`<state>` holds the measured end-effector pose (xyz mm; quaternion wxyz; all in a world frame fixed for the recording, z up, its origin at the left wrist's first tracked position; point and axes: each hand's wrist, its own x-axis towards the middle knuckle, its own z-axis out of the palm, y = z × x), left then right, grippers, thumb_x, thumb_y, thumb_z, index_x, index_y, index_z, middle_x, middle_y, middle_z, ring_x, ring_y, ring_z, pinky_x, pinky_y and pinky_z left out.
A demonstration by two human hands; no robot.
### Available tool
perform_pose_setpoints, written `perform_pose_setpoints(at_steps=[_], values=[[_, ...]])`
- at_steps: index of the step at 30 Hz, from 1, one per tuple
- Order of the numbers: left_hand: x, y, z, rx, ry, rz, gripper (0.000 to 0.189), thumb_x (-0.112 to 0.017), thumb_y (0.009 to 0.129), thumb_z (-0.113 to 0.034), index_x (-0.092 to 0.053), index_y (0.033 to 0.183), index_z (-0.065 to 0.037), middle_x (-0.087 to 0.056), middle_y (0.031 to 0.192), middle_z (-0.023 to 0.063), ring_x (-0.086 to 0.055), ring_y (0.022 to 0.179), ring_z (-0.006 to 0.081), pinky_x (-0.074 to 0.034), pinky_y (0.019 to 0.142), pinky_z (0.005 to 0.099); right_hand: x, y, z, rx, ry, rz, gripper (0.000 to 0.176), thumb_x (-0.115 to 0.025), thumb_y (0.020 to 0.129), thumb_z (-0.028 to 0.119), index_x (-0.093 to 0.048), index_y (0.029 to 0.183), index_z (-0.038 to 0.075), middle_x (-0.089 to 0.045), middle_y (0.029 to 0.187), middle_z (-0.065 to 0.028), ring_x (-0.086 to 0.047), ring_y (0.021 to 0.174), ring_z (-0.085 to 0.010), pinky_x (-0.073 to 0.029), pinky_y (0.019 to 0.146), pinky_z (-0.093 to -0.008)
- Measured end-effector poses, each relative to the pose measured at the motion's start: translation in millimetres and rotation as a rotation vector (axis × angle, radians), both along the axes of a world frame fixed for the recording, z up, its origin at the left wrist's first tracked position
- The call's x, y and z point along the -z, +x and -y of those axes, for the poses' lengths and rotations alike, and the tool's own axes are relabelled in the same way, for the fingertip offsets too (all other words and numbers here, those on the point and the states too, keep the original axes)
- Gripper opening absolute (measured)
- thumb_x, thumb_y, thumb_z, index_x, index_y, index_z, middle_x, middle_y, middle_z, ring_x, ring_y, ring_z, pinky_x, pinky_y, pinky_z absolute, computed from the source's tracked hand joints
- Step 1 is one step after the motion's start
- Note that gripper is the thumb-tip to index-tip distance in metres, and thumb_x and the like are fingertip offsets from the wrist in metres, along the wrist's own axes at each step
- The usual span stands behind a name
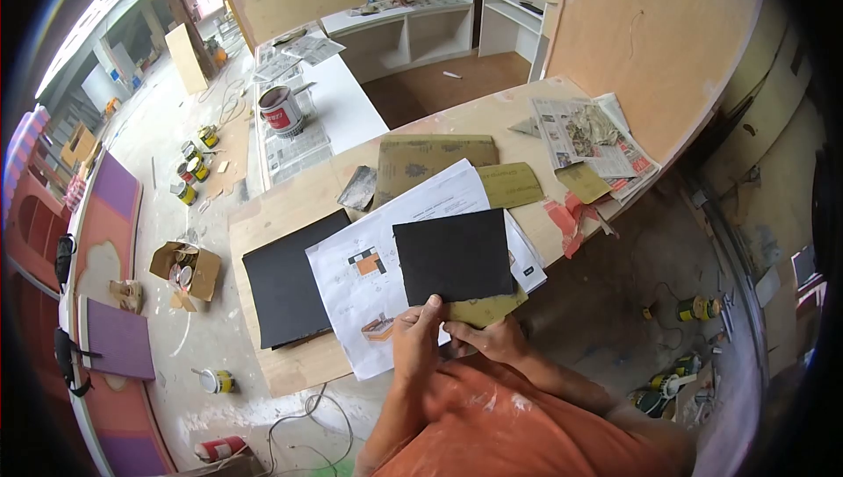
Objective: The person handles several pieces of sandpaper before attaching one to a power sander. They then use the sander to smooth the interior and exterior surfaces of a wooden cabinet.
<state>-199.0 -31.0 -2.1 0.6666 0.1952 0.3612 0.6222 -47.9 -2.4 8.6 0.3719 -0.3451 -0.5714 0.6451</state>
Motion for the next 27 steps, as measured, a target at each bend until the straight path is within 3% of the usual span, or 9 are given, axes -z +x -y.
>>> perform_pose_setpoints(at_steps=[2, 5, 9, 12, 13, 20, 23, 25, 27], values=[[-20.1, 7.4, -0.8, -0.008, 0.043, -0.230, 0.041, -0.058, 0.097, -0.029, -0.065, 0.073, 0.003, -0.062, 0.065, 0.0081, -0.056, 0.058, 0.0130, -0.045, 0.064, 0.0269, -0.7, 6.3, -3.0, 0.014, 0.011, 0.027, 0.017, -0.066, 0.094, 0.015, -0.064, 0.101, 0.001, -0.063, 0.076, -0.0017, -0.060, 0.060, -0.0081, -0.050, 0.053, -0.0229], [-5.9, 4.4, -4.7, 0.088, 0.085, -0.288, 0.042, -0.058, 0.098, -0.031, -0.066, 0.073, 0.002, -0.061, 0.065, 0.0048, -0.057, 0.063, 0.0121, -0.044, 0.066, 0.0260, -9.0, 6.7, -4.7, 0.006, 0.008, -0.061, 0.016, -0.064, 0.095, 0.016, -0.064, 0.097, 0.000, -0.065, 0.079, -0.0035, -0.062, 0.067, -0.0083, -0.051, 0.054, -0.0228], [-12.1, -3.7, 2.5, 0.207, 0.082, -0.458, 0.040, -0.056, 0.099, -0.032, -0.068, 0.079, 0.000, -0.062, 0.073, 0.0013, -0.056, 0.073, 0.0099, -0.043, 0.070, 0.0245, -6.7, 2.1, -4.7, 0.136, 0.068, -0.099, 0.015, -0.062, 0.096, 0.015, -0.063, 0.095, 0.000, -0.064, 0.073, -0.0053, -0.062, 0.061, -0.0117, -0.050, 0.054, -0.0240], [1.2, 8.1, 0.8, 0.005, 0.194, -0.252, 0.037, -0.054, 0.100, -0.032, -0.066, 0.085, 0.000, -0.061, 0.077, -0.0005, -0.051, 0.074, 0.0074, -0.040, 0.067, 0.0242, -5.3, 9.8, -9.7, 0.085, 0.064, -0.092, 0.016, -0.062, 0.096, 0.016, -0.062, 0.094, 0.000, -0.064, 0.073, -0.0051, -0.062, 0.060, -0.0118, -0.050, 0.055, -0.0239], [13.6, 0.0, 1.4, 0.016, 0.160, -0.328, 0.036, -0.051, 0.101, -0.032, -0.065, 0.091, -0.001, -0.059, 0.079, -0.0018, -0.046, 0.073, 0.0061, -0.036, 0.065, 0.0238, -8.8, 10.0, -10.5, 0.069, 0.041, -0.104, 0.014, -0.064, 0.095, 0.014, -0.062, 0.093, 0.001, -0.062, 0.073, -0.0023, -0.059, 0.061, -0.0085, -0.050, 0.055, -0.0227], [16.7, 4.9, 5.2, -0.098, 0.091, -0.227, 0.036, -0.049, 0.102, -0.032, -0.059, 0.084, -0.002, -0.052, 0.070, -0.0014, -0.041, 0.062, 0.0064, -0.039, 0.065, 0.0241, -12.6, 3.0, -12.7, 0.050, -0.001, -0.066, 0.016, -0.067, 0.093, 0.016, -0.062, 0.090, 0.002, -0.061, 0.070, -0.0012, -0.058, 0.059, -0.0079, -0.047, 0.052, -0.0228], [-11.8, 10.1, 3.9, -0.055, 0.072, -0.331, 0.040, -0.046, 0.103, -0.036, -0.058, 0.083, -0.003, -0.050, 0.070, -0.0026, -0.042, 0.066, 0.0056, -0.032, 0.059, 0.0227, 0.4, -4.8, -4.7, 0.044, -0.095, -0.063, 0.016, -0.069, 0.092, 0.017, -0.063, 0.090, 0.003, -0.061, 0.069, -0.0002, -0.057, 0.057, -0.0070, -0.046, 0.050, -0.0219], [-17.8, 12.0, -1.7, -0.067, -0.020, -0.168, 0.041, -0.045, 0.103, -0.037, -0.056, 0.080, -0.005, -0.048, 0.068, -0.0026, -0.039, 0.063, 0.0053, -0.030, 0.056, 0.0224, 1.4, -5.9, 2.0, 0.052, -0.114, -0.022, 0.015, -0.068, 0.092, 0.016, -0.063, 0.090, 0.002, -0.062, 0.069, -0.0012, -0.057, 0.056, -0.0076, -0.046, 0.050, -0.0225], [-5.9, 9.3, -3.6, -0.098, -0.014, -0.187, 0.041, -0.044, 0.104, -0.036, -0.056, 0.080, -0.005, -0.049, 0.068, -0.0023, -0.037, 0.062, 0.0056, -0.029, 0.056, 0.0225, 3.1, -5.1, 0.9, 0.037, -0.092, -0.011, 0.013, -0.066, 0.093, 0.014, -0.063, 0.090, 0.001, -0.062, 0.068, -0.0017, -0.057, 0.055, -0.0082, -0.046, 0.047, -0.0227]])
